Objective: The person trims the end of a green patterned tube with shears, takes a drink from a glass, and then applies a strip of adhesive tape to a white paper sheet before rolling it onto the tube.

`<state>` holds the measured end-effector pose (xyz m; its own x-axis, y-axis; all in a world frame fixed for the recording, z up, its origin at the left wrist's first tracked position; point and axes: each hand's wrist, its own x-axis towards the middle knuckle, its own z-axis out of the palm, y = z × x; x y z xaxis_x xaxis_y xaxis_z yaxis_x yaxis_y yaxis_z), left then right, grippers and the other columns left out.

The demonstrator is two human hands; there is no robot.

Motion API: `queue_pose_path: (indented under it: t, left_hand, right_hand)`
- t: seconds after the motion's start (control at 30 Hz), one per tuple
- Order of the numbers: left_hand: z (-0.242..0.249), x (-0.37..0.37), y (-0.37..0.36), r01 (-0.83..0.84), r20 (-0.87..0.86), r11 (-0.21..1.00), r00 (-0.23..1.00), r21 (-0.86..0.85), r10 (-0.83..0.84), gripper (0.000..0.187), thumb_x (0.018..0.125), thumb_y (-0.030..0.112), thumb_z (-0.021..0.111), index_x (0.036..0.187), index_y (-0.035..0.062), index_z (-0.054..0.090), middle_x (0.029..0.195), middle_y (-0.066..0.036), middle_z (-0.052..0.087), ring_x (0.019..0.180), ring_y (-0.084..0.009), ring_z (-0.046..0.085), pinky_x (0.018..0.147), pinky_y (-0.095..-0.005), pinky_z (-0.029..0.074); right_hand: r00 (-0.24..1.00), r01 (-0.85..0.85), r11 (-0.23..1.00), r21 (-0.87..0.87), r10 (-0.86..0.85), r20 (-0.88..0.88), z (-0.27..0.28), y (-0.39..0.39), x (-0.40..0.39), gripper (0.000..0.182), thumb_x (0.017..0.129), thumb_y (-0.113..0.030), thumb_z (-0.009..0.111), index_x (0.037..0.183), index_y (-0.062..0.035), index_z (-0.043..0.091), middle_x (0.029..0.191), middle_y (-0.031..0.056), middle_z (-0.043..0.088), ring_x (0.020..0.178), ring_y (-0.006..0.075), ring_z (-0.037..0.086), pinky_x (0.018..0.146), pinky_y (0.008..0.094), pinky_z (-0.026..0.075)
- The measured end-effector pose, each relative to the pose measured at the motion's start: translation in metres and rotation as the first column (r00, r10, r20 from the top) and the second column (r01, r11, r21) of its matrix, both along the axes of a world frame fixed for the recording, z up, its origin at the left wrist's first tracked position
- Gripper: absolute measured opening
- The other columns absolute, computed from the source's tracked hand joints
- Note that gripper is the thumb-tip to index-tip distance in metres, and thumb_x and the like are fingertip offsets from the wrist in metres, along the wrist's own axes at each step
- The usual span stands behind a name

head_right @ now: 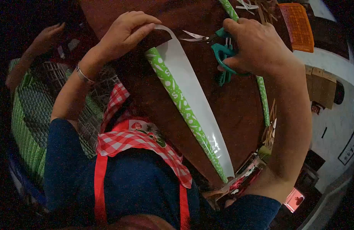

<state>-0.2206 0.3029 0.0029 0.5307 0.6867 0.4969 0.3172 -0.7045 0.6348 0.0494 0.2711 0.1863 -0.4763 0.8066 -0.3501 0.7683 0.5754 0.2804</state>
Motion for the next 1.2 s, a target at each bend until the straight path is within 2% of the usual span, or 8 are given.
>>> queue_pose_path:
  t: [0.13, 0.2, 0.3, 0.5, 1.0, 1.2]
  left_hand:
    - [0.000, 0.001, -0.001, 0.024, 0.061, 0.999, 0.998, -0.043, -0.021, 0.021, 0.097, 0.018, 0.057, 0.108, 0.0030, 0.067, 0.094, -0.013, 0.066, 0.089, -0.0294, 0.062, 0.078, -0.0384, 0.049]
    - [-0.003, 0.005, 0.000, 0.040, 0.105, 0.997, 0.994, -0.072, -0.033, 0.020, 0.097, 0.017, 0.058, 0.107, 0.0028, 0.067, 0.094, -0.012, 0.066, 0.088, -0.0277, 0.063, 0.078, -0.0374, 0.049]
    - [-0.003, 0.001, -0.003, 0.062, 0.144, 0.993, 0.988, -0.099, -0.048, 0.020, 0.097, 0.017, 0.058, 0.107, 0.0030, 0.067, 0.094, -0.012, 0.066, 0.087, -0.0268, 0.063, 0.078, -0.0366, 0.049]
    - [-0.002, 0.001, -0.002, 0.063, 0.150, 0.996, 0.987, -0.070, -0.052, 0.019, 0.097, 0.017, 0.058, 0.107, 0.0032, 0.067, 0.095, -0.013, 0.067, 0.087, -0.0265, 0.063, 0.077, -0.0359, 0.050]
    - [0.000, 0.023, -0.009, 0.045, 0.162, 0.997, 0.986, -0.066, -0.033, 0.019, 0.096, 0.019, 0.060, 0.103, 0.0034, 0.069, 0.094, -0.013, 0.068, 0.087, -0.0286, 0.065, 0.077, -0.0374, 0.050]
    - [-0.001, 0.025, -0.009, 0.038, 0.159, 0.997, 0.987, -0.072, -0.026, 0.019, 0.096, 0.019, 0.059, 0.104, 0.0043, 0.069, 0.095, -0.013, 0.068, 0.089, -0.0288, 0.065, 0.078, -0.0378, 0.051]
  right_hand:
    - [0.998, -0.033, 0.999, -0.020, 0.033, 0.045, 0.007, 0.010, -0.019, 0.050, 0.065, -0.014, 0.079, 0.110, -0.0056, 0.058, 0.100, 0.0159, 0.063, 0.097, 0.0366, 0.061, 0.086, 0.0457, 0.047]
    - [0.993, 0.015, 0.993, -0.116, -0.001, 0.120, 0.006, 0.021, -0.024, 0.046, 0.065, -0.014, 0.079, 0.106, -0.0047, 0.060, 0.098, 0.0152, 0.064, 0.098, 0.0358, 0.062, 0.086, 0.0455, 0.047]
    - [0.990, 0.053, 0.991, -0.125, -0.036, 0.138, 0.006, 0.023, -0.045, 0.044, 0.065, -0.013, 0.078, 0.105, -0.0046, 0.061, 0.095, 0.0148, 0.065, 0.097, 0.0351, 0.062, 0.085, 0.0454, 0.047]
    - [0.992, -0.085, 0.989, -0.117, 0.096, 0.087, 0.001, 0.031, -0.047, 0.043, 0.065, -0.012, 0.078, 0.104, -0.0044, 0.062, 0.093, 0.0148, 0.066, 0.094, 0.0342, 0.064, 0.083, 0.0444, 0.048]
    - [0.981, -0.060, 0.984, -0.167, 0.089, 0.173, 0.010, 0.029, -0.051, 0.037, 0.065, -0.013, 0.077, 0.096, -0.0041, 0.060, 0.088, 0.0156, 0.066, 0.092, 0.0368, 0.063, 0.081, 0.0467, 0.048]
    - [0.980, -0.072, 0.980, -0.183, 0.104, 0.171, 0.010, 0.031, -0.053, 0.039, 0.066, -0.013, 0.078, 0.099, -0.0041, 0.060, 0.089, 0.0158, 0.067, 0.093, 0.0366, 0.063, 0.083, 0.0464, 0.047]
